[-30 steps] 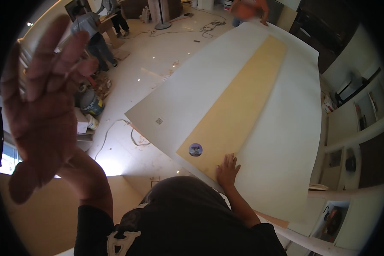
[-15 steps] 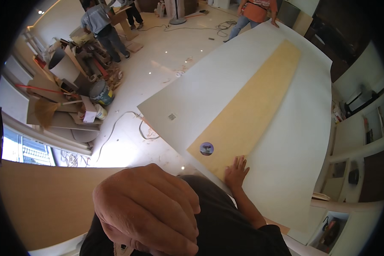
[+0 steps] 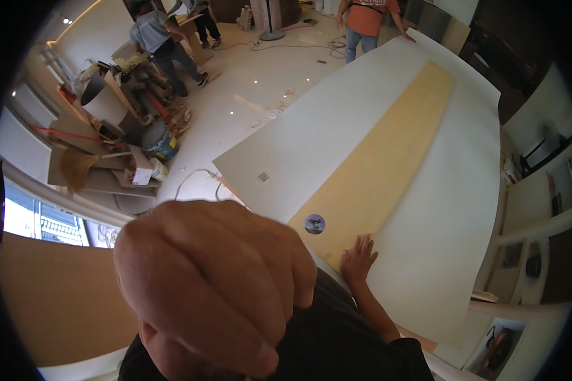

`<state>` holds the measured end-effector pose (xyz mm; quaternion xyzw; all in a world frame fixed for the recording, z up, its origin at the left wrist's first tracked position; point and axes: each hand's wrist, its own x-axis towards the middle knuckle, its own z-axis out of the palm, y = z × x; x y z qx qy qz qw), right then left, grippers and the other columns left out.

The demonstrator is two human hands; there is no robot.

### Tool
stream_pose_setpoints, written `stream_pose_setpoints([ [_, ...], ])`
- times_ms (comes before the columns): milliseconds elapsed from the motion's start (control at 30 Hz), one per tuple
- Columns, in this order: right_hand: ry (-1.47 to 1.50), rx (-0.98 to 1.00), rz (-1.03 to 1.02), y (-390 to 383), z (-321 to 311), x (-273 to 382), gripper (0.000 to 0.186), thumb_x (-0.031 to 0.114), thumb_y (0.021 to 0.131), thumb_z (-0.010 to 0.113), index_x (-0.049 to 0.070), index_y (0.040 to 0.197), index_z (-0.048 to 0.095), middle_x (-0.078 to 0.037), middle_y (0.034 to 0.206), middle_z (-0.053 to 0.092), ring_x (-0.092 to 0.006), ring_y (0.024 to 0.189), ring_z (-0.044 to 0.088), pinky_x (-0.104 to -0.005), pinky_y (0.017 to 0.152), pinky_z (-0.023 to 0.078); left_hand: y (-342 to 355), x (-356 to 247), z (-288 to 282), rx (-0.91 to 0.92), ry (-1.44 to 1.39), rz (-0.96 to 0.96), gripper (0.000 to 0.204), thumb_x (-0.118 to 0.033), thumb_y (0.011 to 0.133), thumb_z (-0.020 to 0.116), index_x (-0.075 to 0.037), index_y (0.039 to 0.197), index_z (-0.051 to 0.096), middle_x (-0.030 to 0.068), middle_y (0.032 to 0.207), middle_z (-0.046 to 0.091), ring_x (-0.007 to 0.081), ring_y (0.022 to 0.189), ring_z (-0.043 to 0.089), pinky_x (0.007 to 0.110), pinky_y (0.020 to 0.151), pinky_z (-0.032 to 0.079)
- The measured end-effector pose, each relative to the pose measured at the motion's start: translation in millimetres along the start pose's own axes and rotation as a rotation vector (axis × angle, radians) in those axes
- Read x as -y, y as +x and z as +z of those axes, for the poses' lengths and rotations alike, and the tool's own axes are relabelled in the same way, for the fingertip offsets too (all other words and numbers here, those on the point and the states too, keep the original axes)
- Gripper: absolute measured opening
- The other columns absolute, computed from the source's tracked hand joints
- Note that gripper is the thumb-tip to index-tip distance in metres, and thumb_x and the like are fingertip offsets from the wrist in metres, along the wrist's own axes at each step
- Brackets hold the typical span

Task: The person unrolls and spreads a large sheet onto a table with another worker, retrieves a wooden board, and places the wooden board on top of the sheet.

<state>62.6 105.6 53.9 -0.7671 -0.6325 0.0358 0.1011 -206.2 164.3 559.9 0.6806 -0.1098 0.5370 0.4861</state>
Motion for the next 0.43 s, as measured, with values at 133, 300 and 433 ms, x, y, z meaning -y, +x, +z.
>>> stream_pose_setpoints([
  [133, -0.011, -0.049, -0.041, 5, -8, 2, 0.076, 0.04, 0.095, 0.057, 0.001, 0.156, 0.035, -0.027, 0.167, 0.02, -0.0492, 0.151, 0.025, -0.0745, 0.113, 0.022, 12, -9, -23, -0.028, -0.054, 0.066, 0.021, -0.017, 0.098, 0.066, 0.001, 0.09, 0.071, 0.0105, 0.082, 0.068, 0.0176, 0.063, 0.063, 0.039, 0.073, 0.056],
  [300, 0.013, -0.026, 0.068, -4, -13, -5, 0.076, 0.039, 0.095, 0.057, 0.001, 0.157, 0.035, -0.027, 0.167, 0.021, -0.0494, 0.151, 0.025, -0.0746, 0.113, 0.022, 25, 19, -9, -0.045, -0.061, -0.192, 0.024, -0.018, 0.091, 0.077, 0.004, 0.099, 0.07, 0.0133, 0.081, 0.07, 0.0215, 0.07, 0.066, 0.04, 0.073, 0.056],
  [433, -0.031, -0.001, -0.026, 7, 0, 5, 0.078, 0.042, 0.095, 0.057, 0.003, 0.158, 0.033, -0.026, 0.168, 0.017, -0.0486, 0.152, 0.022, -0.0761, 0.113, 0.02, 1, -23, -19, -0.066, 0.071, -0.302, 0.052, -0.025, 0.081, 0.088, 0.01, 0.114, 0.067, 0.0204, 0.089, 0.073, 0.0289, 0.079, 0.068, 0.046, 0.077, 0.055],
])
